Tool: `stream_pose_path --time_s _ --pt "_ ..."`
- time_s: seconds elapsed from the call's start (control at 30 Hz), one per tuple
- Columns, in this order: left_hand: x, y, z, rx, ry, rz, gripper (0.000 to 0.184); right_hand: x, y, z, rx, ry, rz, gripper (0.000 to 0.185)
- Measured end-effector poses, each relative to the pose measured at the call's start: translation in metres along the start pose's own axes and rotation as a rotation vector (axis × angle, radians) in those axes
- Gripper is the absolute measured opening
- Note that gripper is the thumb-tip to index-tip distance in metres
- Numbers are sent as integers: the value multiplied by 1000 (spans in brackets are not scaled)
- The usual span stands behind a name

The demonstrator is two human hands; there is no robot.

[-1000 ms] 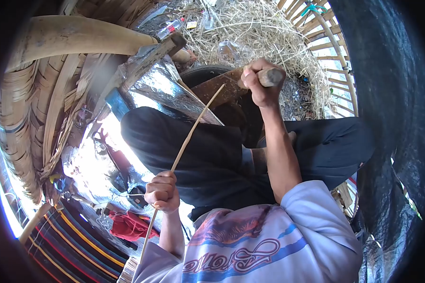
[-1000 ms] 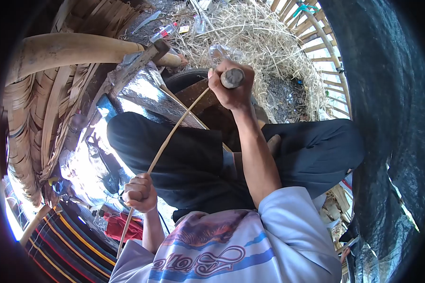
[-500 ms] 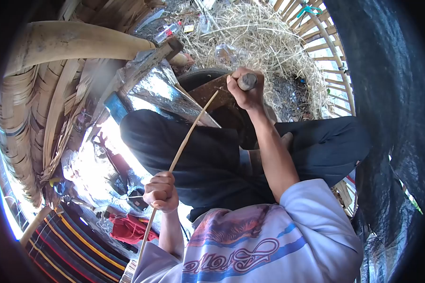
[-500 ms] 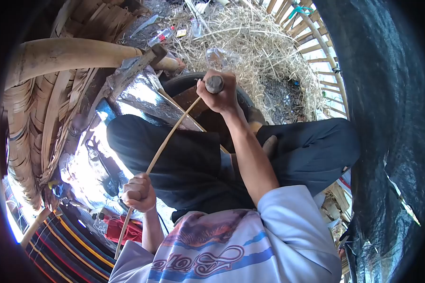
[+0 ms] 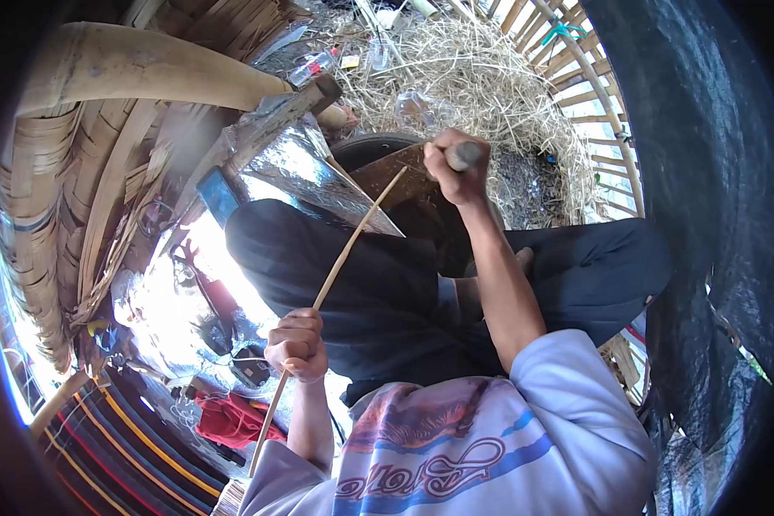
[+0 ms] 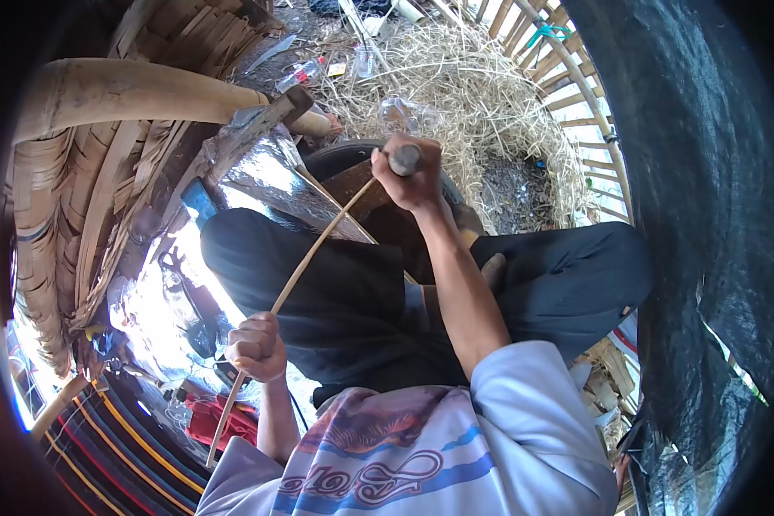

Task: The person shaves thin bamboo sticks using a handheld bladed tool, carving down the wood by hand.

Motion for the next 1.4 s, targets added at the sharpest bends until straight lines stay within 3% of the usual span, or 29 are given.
stream_pose_path --time_s 0.13,0.3,0.53,0.63,0.73,0.77,0.8,0.87,0.9,0.93,1.0,1.03,1.07,1.13,1.2,1.27,1.4 --pt "-1 -2 -2 -3 43 62 52 -1 6 -47 -222 125 42 20" --pt "2 20 -5 43 32 17 53 16 0 3 -173 -119 -27 25" --pt "-1 23 -7 64 -4 -2 51 8 -4 -22 -150 135 3 21" --pt "2 25 -7 75 20 -20 49 9 -12 12 -121 -167 -8 22" --pt "2 23 -5 59 10 -15 49 3 -8 14 20 -15 27 22" --pt "0 19 -6 61 26 -2 49 -5 -6 9 -56 -55 58 22" --pt "-1 18 -8 60 24 0 49 -3 -6 1 -77 198 102 22" --pt "-1 13 -5 43 39 1 49 -7 -2 -17 -79 327 122 23" --pt "2 14 -2 18 50 6 53 -6 -1 -16 -106 293 102 22" --pt "7 16 -2 19 47 3 53 -4 -6 2 2 214 80 22" --pt "18 22 -1 109 -38 -152 58 -4 1 23 -29 -43 25 23" --pt "14 25 3 86 -132 -373 55 -7 6 17 -33 11 50 27" --pt "19 21 3 88 -144 -393 56 -9 6 12 27 219 59 27" --pt "20 17 7 30 -181 -555 57 -18 12 2 -91 353 101 24" --pt "20 7 8 1 -193 -620 57 -27 14 -9 -82 514 99 19" --pt "26 -2 12 -48 -176 -713 58 -25 9 -3 -54 408 133 19" --pt "27 -10 11 -77 -159 -683 58 -26 1 28 8 487 121 21"
Point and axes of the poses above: each hand's wrist, its own y-axis towards the middle knuckle, its own x-axis out of the palm, z = x × y, the point moved 1 cm from there along y, towards the middle knuckle, and after that the axes turned 15 degrees about -z, right-handed, at the moved point
